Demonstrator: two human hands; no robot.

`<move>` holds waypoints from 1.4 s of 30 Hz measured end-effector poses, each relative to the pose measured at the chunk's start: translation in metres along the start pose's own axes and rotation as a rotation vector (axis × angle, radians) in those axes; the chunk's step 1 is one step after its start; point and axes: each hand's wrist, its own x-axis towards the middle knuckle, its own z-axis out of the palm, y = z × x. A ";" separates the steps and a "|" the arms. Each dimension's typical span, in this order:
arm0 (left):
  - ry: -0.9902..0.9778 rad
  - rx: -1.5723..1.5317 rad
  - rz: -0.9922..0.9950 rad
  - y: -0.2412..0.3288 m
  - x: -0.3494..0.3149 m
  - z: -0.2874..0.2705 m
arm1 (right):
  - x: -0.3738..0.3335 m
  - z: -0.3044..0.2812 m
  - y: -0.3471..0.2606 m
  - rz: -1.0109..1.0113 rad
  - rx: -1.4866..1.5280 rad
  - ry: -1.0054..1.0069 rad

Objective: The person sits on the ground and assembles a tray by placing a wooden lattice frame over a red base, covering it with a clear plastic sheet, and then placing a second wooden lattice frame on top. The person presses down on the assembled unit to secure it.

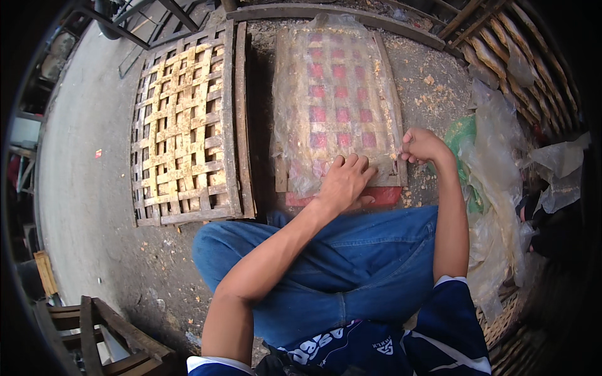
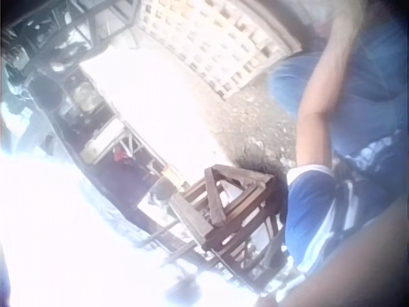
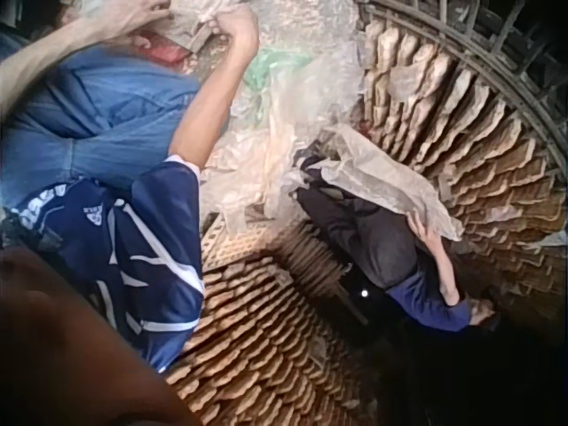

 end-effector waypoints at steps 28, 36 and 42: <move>0.035 -0.326 0.017 -0.009 0.000 0.014 | -0.012 0.001 -0.016 0.009 -0.109 -0.196; -0.102 -0.198 0.083 -0.022 -0.009 0.036 | 0.014 0.010 -0.017 0.033 -0.340 -0.135; -0.163 -0.228 0.082 -0.017 -0.006 0.026 | 0.047 -0.001 0.037 -0.011 -0.437 0.067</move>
